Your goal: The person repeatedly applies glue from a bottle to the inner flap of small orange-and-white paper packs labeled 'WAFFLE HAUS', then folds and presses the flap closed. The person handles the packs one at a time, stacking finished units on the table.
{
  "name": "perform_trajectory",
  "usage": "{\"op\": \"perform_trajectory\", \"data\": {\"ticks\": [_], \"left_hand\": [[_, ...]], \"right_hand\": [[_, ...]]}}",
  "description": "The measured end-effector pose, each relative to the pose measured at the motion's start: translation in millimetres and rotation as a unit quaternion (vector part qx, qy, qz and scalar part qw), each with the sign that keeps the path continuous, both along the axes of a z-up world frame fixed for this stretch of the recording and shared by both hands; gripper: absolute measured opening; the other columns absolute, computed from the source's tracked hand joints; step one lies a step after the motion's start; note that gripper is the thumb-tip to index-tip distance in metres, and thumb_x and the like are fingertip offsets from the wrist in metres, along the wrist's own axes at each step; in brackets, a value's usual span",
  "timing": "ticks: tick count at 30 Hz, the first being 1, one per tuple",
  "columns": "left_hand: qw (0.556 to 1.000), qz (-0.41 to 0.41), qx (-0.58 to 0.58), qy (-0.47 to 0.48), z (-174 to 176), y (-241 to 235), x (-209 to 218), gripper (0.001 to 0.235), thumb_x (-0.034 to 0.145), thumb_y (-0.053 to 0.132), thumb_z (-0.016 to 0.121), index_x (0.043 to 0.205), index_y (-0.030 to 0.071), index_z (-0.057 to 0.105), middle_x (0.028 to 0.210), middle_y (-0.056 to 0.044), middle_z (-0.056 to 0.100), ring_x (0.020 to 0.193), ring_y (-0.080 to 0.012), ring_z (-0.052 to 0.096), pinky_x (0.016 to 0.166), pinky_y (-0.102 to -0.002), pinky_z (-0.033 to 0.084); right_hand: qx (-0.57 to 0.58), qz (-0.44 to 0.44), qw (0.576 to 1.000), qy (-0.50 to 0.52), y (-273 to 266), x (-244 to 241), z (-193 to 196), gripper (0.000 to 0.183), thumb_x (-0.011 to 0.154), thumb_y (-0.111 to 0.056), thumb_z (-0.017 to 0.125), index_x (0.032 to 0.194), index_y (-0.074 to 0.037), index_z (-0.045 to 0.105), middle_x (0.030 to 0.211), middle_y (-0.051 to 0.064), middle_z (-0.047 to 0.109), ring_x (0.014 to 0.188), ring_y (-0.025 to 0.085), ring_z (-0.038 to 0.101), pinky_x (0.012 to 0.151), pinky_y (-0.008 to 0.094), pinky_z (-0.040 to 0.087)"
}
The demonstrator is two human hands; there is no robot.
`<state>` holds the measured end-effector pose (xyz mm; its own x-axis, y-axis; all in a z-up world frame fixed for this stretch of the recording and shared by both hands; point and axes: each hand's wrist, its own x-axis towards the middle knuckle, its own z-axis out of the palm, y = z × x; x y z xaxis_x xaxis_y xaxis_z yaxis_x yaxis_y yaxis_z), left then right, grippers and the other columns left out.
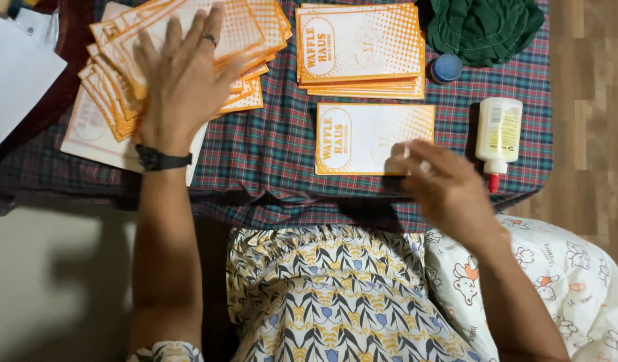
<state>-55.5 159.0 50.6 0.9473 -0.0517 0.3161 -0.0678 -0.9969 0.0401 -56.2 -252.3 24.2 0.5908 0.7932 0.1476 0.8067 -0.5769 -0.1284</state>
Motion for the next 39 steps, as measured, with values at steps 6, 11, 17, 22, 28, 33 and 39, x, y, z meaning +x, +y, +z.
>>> {"op": "perform_trajectory", "data": {"ticks": [6, 11, 17, 22, 28, 33, 39], "left_hand": [[0.928, -0.114, -0.300, -0.189, -34.2, -87.8, -2.1, 0.035, 0.088, 0.007, 0.087, 0.115, -0.006, 0.069, 0.121, -0.021, 0.069, 0.116, -0.0391, 0.064, 0.105, -0.050, 0.049], [0.937, -0.232, -0.261, 0.018, -86.1, -131.2, -4.2, 0.047, 0.073, 0.029, 0.094, 0.113, 0.008, 0.080, 0.123, -0.005, 0.069, 0.114, -0.0274, 0.054, 0.090, -0.046, 0.041], [0.894, -0.199, -0.401, -0.025, -84.3, -133.5, 11.8, 0.017, 0.085, 0.018, 0.088, 0.084, 0.006, 0.076, 0.095, -0.001, 0.072, 0.086, -0.0220, 0.054, 0.077, -0.036, 0.046], [0.873, -0.208, -0.441, 0.007, -89.5, -121.4, 22.6, 0.015, 0.094, 0.026, 0.081, 0.092, 0.011, 0.080, 0.086, -0.006, 0.075, 0.082, -0.0276, 0.065, 0.073, -0.037, 0.048], [0.887, -0.177, -0.390, -0.175, -39.4, -147.7, -16.4, 0.029, 0.098, 0.041, 0.067, 0.104, 0.013, 0.072, 0.092, -0.003, 0.070, 0.079, -0.0253, 0.062, 0.077, -0.037, 0.052], [0.845, -0.324, -0.325, -0.276, -44.4, -217.1, -24.5, 0.028, 0.098, 0.036, 0.068, 0.092, 0.009, 0.064, 0.078, -0.002, 0.058, 0.070, -0.0189, 0.058, 0.060, -0.031, 0.055], [0.926, -0.116, -0.349, 0.084, -103.4, -232.7, 21.5, 0.032, 0.100, 0.028, 0.066, 0.080, 0.004, 0.058, 0.065, -0.015, 0.062, 0.059, -0.0367, 0.063, 0.053, -0.052, 0.048]], "right_hand": [[0.196, -0.160, 0.967, -0.017, -55.1, 25.3, 4.1, 0.021, 0.109, 0.016, 0.073, 0.128, 0.006, 0.078, 0.127, 0.023, 0.068, 0.103, 0.034, 0.069, 0.083, 0.042, 0.058], [0.231, -0.119, 0.965, -0.022, -47.2, 23.0, 18.2, 0.019, 0.104, 0.021, 0.077, 0.111, 0.004, 0.076, 0.124, 0.022, 0.073, 0.113, 0.037, 0.071, 0.092, 0.046, 0.058], [0.280, -0.086, 0.953, 0.074, -31.1, 15.6, 4.1, 0.036, 0.083, 0.030, 0.046, 0.089, 0.004, 0.069, 0.105, 0.019, 0.074, 0.098, 0.030, 0.073, 0.080, 0.033, 0.056], [0.239, -0.016, 0.970, 0.043, -9.1, 22.4, -5.7, 0.035, 0.079, 0.023, 0.063, 0.095, -0.003, 0.080, 0.088, 0.019, 0.070, 0.093, 0.044, 0.068, 0.082, 0.048, 0.056], [0.121, -0.009, 0.992, 0.040, -11.9, 39.8, -33.3, 0.047, 0.076, 0.016, 0.051, 0.117, -0.001, 0.068, 0.093, 0.021, 0.066, 0.096, 0.042, 0.060, 0.076, 0.046, 0.047], [0.144, 0.002, 0.989, 0.040, 0.2, 47.6, -9.7, 0.074, 0.086, 0.020, 0.051, 0.157, -0.003, 0.053, 0.099, 0.014, 0.069, 0.095, 0.034, 0.064, 0.074, 0.037, 0.049], [0.242, -0.257, 0.935, 0.034, -60.9, 61.0, 9.5, 0.046, 0.095, 0.015, 0.079, 0.139, 0.007, 0.068, 0.127, 0.024, 0.053, 0.104, 0.035, 0.062, 0.073, 0.040, 0.055]]}}
